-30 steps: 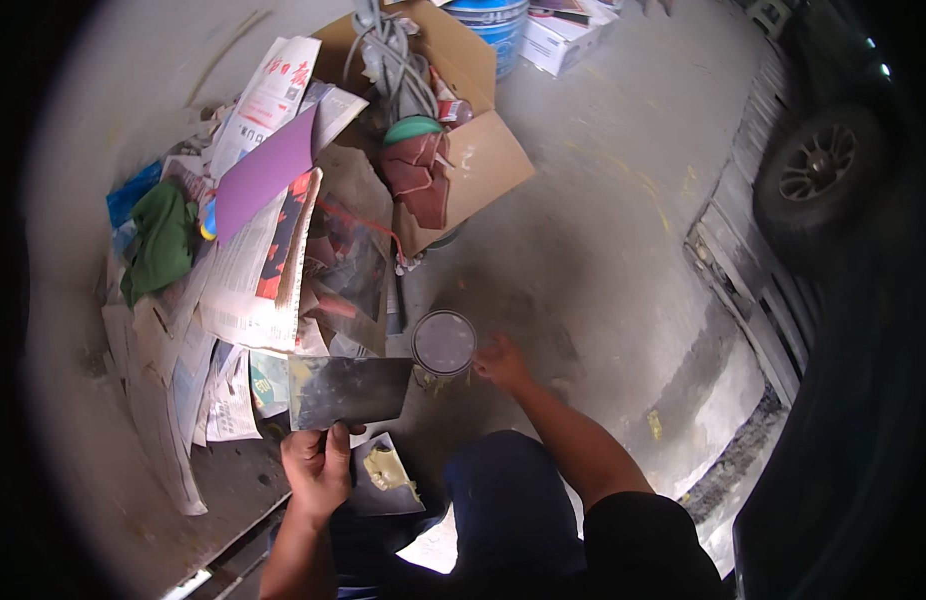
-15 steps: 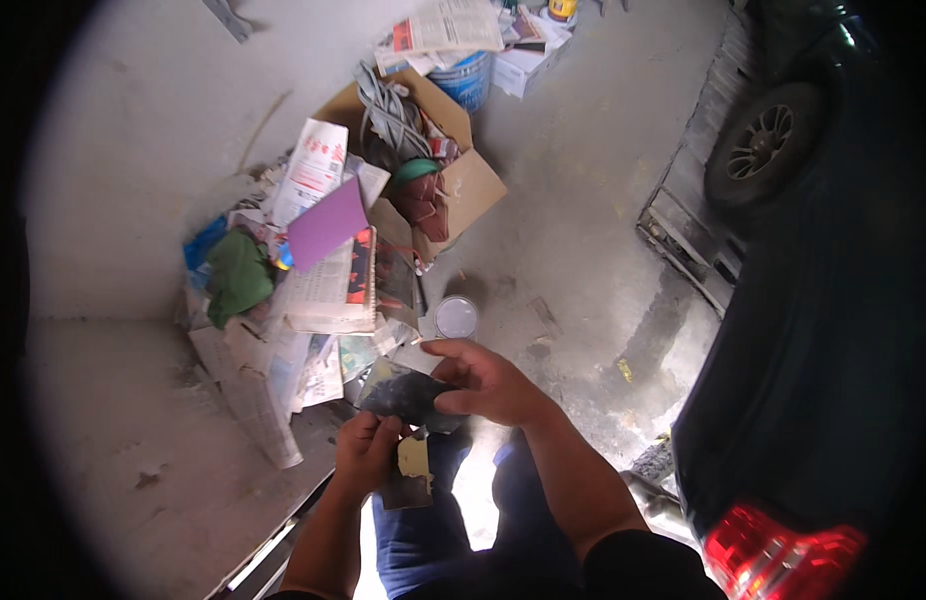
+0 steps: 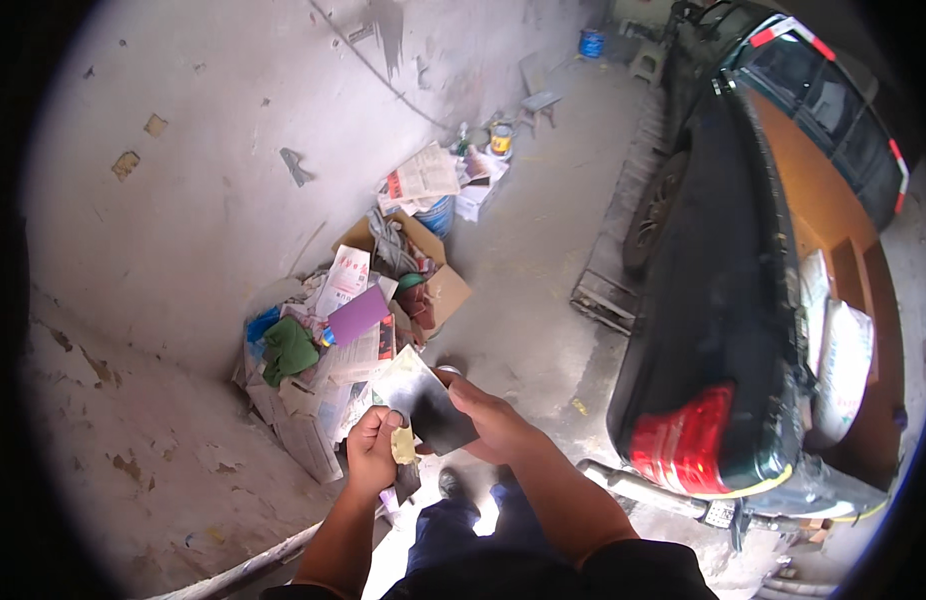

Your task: The person sands a piece of sandpaper while sitting on the floor, then walks to the rear of a pickup truck and rubs the tailgate with their hand. They later dip the sandpaper into a container and apply a substance to the tailgate.

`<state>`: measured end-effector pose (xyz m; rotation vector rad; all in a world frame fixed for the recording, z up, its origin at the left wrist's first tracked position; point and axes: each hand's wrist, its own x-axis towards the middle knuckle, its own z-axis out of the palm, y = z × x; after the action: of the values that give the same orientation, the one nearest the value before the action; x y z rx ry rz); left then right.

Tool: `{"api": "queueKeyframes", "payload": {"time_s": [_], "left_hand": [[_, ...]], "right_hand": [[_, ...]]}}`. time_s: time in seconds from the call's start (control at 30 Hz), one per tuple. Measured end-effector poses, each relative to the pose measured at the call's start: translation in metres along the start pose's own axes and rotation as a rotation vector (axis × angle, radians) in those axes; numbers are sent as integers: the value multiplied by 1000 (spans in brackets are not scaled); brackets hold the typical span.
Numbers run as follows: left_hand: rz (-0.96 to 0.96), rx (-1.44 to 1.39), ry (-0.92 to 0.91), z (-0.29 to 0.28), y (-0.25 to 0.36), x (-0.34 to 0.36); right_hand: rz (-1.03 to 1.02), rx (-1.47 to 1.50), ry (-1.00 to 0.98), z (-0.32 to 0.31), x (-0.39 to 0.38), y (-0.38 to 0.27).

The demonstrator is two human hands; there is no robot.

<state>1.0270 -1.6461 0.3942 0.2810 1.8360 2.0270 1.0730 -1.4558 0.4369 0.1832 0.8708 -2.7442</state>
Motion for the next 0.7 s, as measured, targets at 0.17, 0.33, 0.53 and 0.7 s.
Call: {"api": "queueKeyframes", "payload": {"time_s": [0.17, 0.33, 0.53, 0.7], "left_hand": [[126, 1, -129, 13, 36, -28], [289, 10, -8, 29, 61, -47], [420, -73, 39, 84, 83, -94], [370, 68, -40, 138, 80, -162]], "right_hand": [[-134, -84, 37, 38, -64, -3], [-454, -666, 323, 74, -145, -3], [-774, -1219, 654, 82, -248, 14], [-893, -1459, 922, 76, -339, 27]]}}
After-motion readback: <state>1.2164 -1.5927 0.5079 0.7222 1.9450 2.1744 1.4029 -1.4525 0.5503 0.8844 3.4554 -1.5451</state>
